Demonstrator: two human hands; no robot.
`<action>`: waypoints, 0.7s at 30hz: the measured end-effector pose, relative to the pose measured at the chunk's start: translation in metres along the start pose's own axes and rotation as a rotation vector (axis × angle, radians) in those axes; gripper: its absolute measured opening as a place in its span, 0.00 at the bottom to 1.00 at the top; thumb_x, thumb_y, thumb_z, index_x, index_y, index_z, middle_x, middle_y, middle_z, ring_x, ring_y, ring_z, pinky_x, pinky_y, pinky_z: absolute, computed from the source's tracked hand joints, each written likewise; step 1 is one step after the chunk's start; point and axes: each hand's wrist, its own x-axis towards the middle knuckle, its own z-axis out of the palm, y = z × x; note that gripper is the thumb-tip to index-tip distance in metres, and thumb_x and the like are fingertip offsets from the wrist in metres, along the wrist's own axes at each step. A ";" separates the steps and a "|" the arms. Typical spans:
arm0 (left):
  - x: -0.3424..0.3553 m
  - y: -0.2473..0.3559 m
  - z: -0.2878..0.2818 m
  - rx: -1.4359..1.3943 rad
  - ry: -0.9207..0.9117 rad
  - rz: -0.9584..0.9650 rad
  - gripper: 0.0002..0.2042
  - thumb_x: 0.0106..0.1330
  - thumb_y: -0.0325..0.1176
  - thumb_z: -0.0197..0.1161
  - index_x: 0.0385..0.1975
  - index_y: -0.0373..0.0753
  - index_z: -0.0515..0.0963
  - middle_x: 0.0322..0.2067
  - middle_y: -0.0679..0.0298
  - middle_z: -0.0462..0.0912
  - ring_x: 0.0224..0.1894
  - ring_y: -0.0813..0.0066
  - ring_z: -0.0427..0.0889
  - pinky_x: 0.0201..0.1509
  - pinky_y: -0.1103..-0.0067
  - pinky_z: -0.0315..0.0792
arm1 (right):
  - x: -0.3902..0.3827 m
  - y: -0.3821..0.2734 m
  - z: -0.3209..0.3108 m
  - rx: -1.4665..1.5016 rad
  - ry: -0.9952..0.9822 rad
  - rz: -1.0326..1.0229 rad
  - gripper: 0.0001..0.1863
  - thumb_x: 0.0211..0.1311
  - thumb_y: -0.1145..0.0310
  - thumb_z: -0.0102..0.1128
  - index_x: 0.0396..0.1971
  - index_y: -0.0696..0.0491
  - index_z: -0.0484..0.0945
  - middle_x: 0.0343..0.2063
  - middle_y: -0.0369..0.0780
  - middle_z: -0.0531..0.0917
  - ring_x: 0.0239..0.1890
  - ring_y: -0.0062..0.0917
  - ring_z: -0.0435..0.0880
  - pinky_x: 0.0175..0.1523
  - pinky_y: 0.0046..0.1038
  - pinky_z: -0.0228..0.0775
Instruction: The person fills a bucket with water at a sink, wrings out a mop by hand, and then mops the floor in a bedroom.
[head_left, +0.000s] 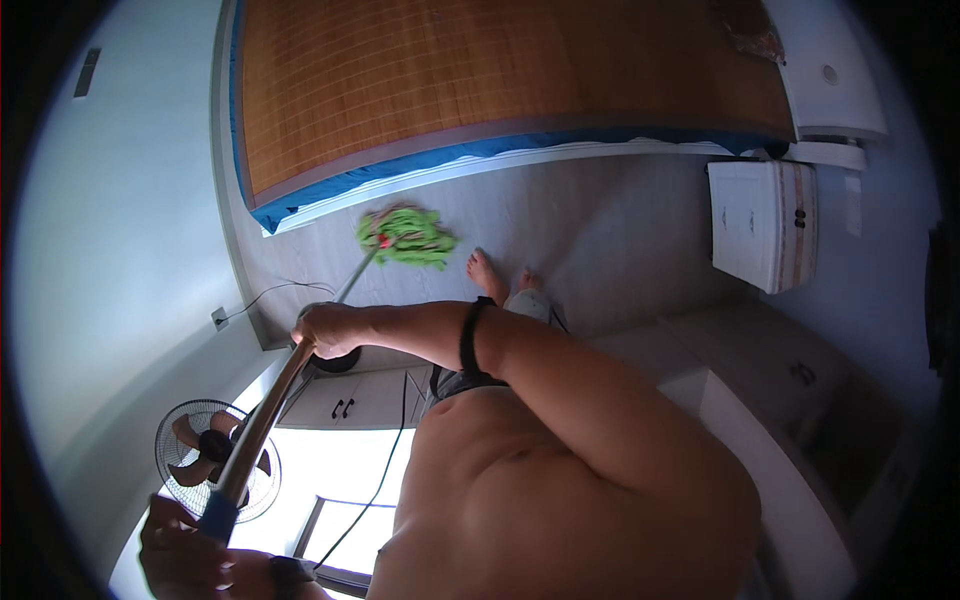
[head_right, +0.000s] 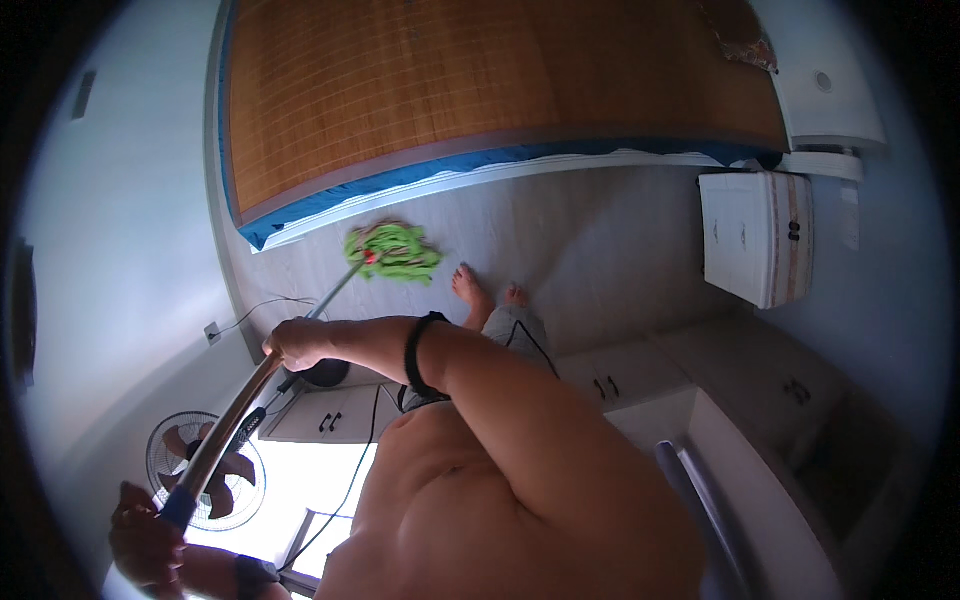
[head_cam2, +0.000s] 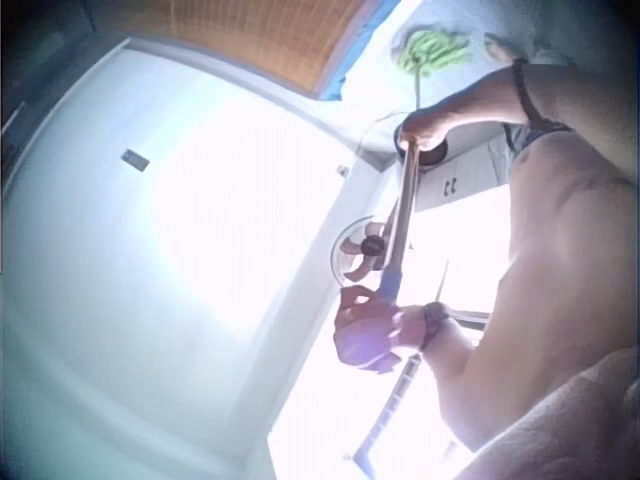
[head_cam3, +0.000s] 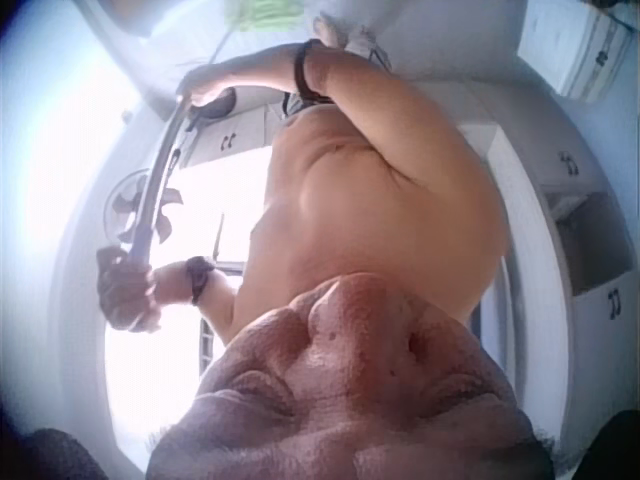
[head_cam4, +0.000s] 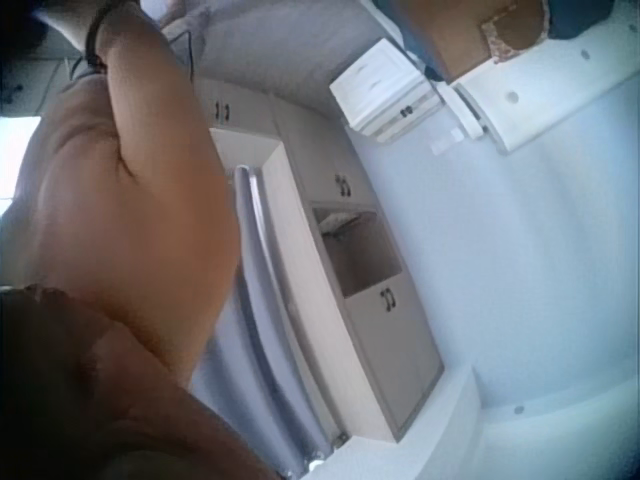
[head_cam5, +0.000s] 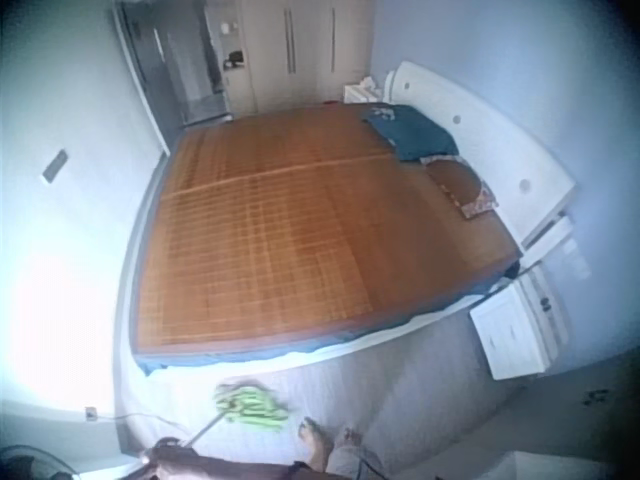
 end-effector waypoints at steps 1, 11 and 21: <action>0.002 -0.001 0.008 0.015 -0.005 0.004 0.05 0.57 0.31 0.54 0.29 0.38 0.73 0.28 0.57 0.77 0.34 0.64 0.75 0.44 0.65 0.67 | 0.001 0.005 -0.005 -0.017 -0.012 -0.036 0.07 0.49 0.73 0.57 0.31 0.52 0.79 0.27 0.45 0.81 0.37 0.43 0.80 0.41 0.40 0.69; 0.006 -0.020 0.000 -0.217 0.097 0.045 0.08 0.61 0.32 0.52 0.34 0.36 0.75 0.28 0.57 0.76 0.35 0.63 0.74 0.49 0.59 0.67 | -0.152 0.006 -0.075 -0.124 0.073 0.274 0.10 0.48 0.71 0.56 0.34 0.53 0.78 0.31 0.47 0.82 0.39 0.43 0.81 0.42 0.42 0.72; 0.025 -0.181 0.324 -0.733 -0.178 -0.431 0.08 0.52 0.19 0.53 0.32 0.35 0.73 0.38 0.57 0.76 0.51 0.56 0.74 0.62 0.61 0.61 | -0.508 0.200 -0.138 -0.739 0.633 1.024 0.11 0.52 0.59 0.58 0.24 0.52 0.78 0.23 0.46 0.79 0.30 0.43 0.80 0.37 0.44 0.72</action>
